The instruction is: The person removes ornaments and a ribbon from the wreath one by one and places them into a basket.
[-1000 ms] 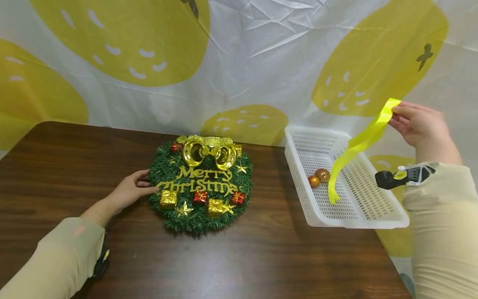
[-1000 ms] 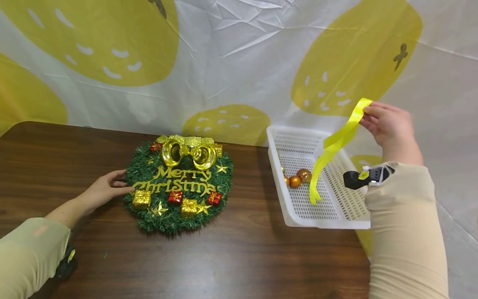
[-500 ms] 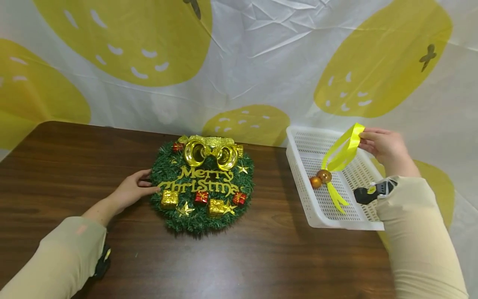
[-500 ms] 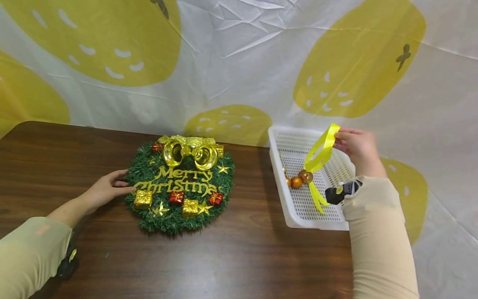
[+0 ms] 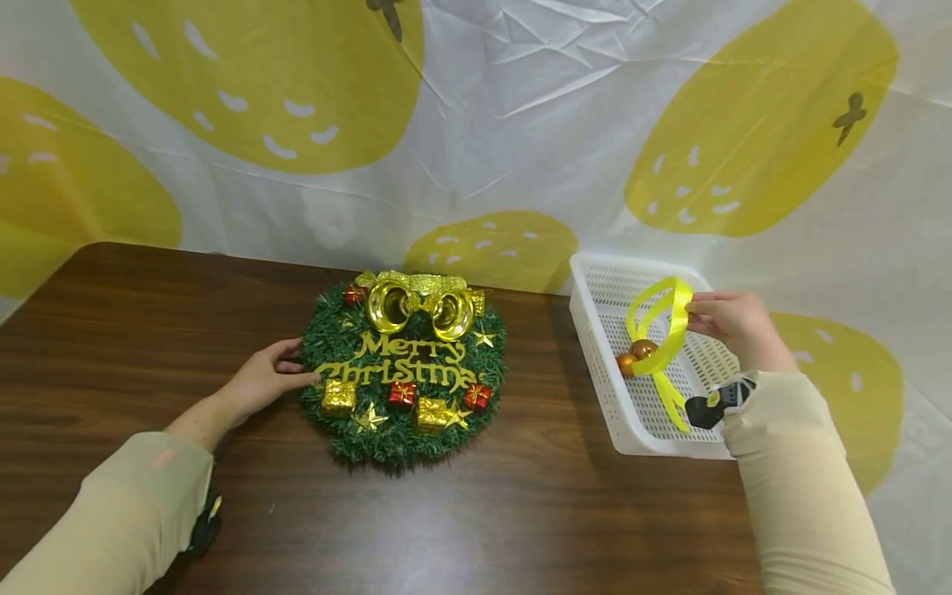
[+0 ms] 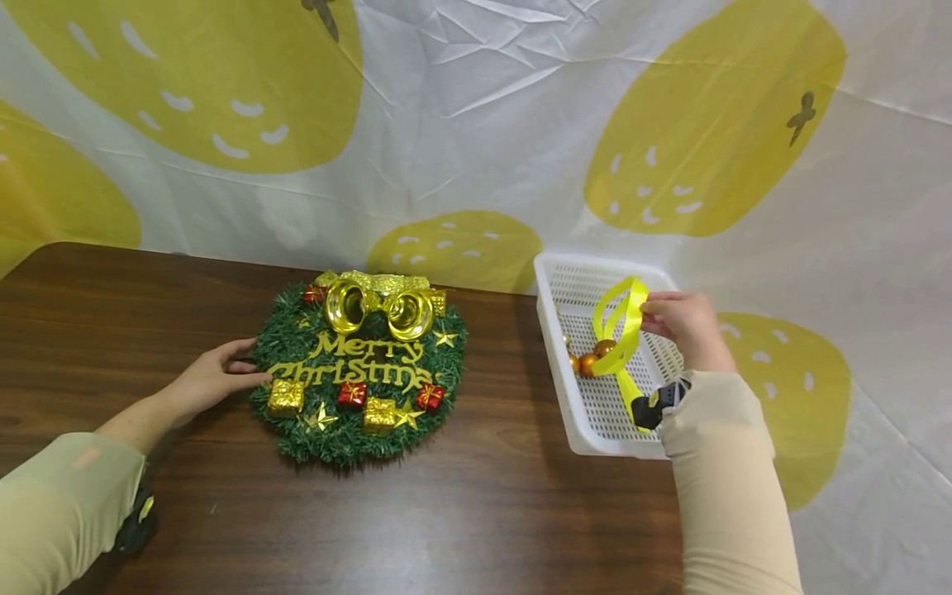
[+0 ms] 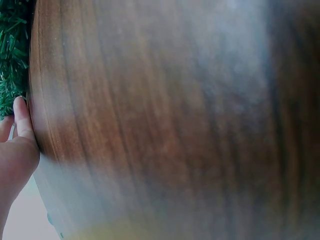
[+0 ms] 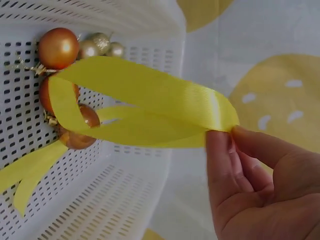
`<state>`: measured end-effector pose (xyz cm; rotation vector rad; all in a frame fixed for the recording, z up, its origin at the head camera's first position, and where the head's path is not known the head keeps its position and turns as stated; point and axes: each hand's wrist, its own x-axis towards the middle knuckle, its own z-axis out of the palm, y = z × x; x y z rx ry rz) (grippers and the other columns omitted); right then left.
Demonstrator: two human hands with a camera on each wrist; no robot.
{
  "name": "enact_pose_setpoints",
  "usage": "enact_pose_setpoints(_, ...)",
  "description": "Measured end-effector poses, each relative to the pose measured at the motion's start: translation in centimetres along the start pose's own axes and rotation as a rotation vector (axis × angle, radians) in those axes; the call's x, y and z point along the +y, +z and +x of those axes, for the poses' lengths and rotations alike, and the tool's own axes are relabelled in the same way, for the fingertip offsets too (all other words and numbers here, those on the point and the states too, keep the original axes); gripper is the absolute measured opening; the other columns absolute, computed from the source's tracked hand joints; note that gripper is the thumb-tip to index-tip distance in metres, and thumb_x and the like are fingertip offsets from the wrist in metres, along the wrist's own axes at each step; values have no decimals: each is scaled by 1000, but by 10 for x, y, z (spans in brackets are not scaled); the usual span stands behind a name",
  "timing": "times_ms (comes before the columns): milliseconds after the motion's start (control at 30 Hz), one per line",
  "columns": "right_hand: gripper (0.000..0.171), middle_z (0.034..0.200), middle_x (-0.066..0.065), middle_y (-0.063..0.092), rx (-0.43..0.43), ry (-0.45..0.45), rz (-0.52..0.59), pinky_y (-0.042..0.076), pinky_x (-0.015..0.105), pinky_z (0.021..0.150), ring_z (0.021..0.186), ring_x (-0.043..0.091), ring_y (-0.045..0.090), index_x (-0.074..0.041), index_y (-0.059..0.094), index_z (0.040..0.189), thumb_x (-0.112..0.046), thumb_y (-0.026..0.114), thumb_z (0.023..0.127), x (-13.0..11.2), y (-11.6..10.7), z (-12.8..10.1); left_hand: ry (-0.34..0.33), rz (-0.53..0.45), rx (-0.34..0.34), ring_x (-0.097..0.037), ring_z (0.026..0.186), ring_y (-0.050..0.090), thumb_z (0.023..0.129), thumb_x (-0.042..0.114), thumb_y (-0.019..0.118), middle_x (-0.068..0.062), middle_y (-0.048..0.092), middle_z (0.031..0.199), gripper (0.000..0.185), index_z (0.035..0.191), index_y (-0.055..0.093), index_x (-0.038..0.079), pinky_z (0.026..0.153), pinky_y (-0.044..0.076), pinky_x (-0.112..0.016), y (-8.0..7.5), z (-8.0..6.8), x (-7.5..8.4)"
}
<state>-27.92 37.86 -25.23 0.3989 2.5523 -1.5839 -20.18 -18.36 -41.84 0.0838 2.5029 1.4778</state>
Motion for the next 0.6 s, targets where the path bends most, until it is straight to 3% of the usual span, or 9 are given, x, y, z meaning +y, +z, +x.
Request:
enact_pose_setpoints(33, 42, 66, -15, 63, -21, 2, -34, 56, 20, 74, 66, 0, 65, 10, 44, 130, -7, 54, 93, 1, 0, -1, 0, -2, 1, -46, 126, 40, 91, 30, 62, -35, 24, 144, 84, 147, 11, -7, 101, 38, -56, 0, 0, 0)
enact_pose_setpoints(133, 41, 65, -14, 65, -76, 19, -70, 56, 20, 75, 67, 0, 66, 11, 43, 130, -6, 53, 94, 4, -3, 0, 2, -3, 1, -46, 126, 40, 90, 30, 62, -35, 24, 144, 84, 147, 12, -8, 101, 38, -56, 0, 0, 0)
enact_pose_setpoints(300, 9, 64, -11, 66, -111, 37, -31, 56, 19, 74, 67, 2, 67, -3, 54, 102, -3, 51, 93, 6, -5, 0, -4, 1, -8, -46, 126, 39, 90, 32, 61, -35, 23, 144, 86, 147, 10, -8, 100, 38, -56, 0, 0, -1)
enact_pose_setpoints(433, 15, 64, -10, 66, -129, 35, 6, 56, 20, 74, 66, 3, 67, -11, 58, 85, -1, 50, 93, 5, -3, -1, -12, 4, -14, -46, 126, 38, 91, 33, 61, -36, 22, 145, 87, 147, 9, -8, 100, 38, -56, -1, 1, -2)
enact_pose_setpoints(500, 14, 65, -10, 66, -136, 25, 1, 56, 20, 74, 65, 2, 66, -10, 58, 87, -1, 49, 94, 3, 0, -1, -15, 6, -19, -47, 126, 38, 91, 34, 61, -36, 22, 145, 87, 147, 9, -8, 100, 38, -56, -1, 1, -2)
enact_pose_setpoints(567, 12, 64, -12, 65, -125, 12, -32, 56, 19, 73, 65, 1, 66, -1, 59, 102, -4, 50, 94, 0, 5, -1, -16, 4, -26, -47, 127, 37, 91, 34, 60, -36, 21, 145, 87, 148, 9, -7, 100, 38, -56, -2, 0, -2)
enact_pose_setpoints(600, 21, 65, -13, 64, -120, 2, -52, 56, 19, 73, 65, 0, 65, 4, 55, 112, -6, 50, 95, -1, 8, 0, -17, 3, -30, -47, 127, 37, 91, 34, 60, -35, 21, 146, 86, 148, 9, -7, 101, 38, -56, -3, 0, -1)
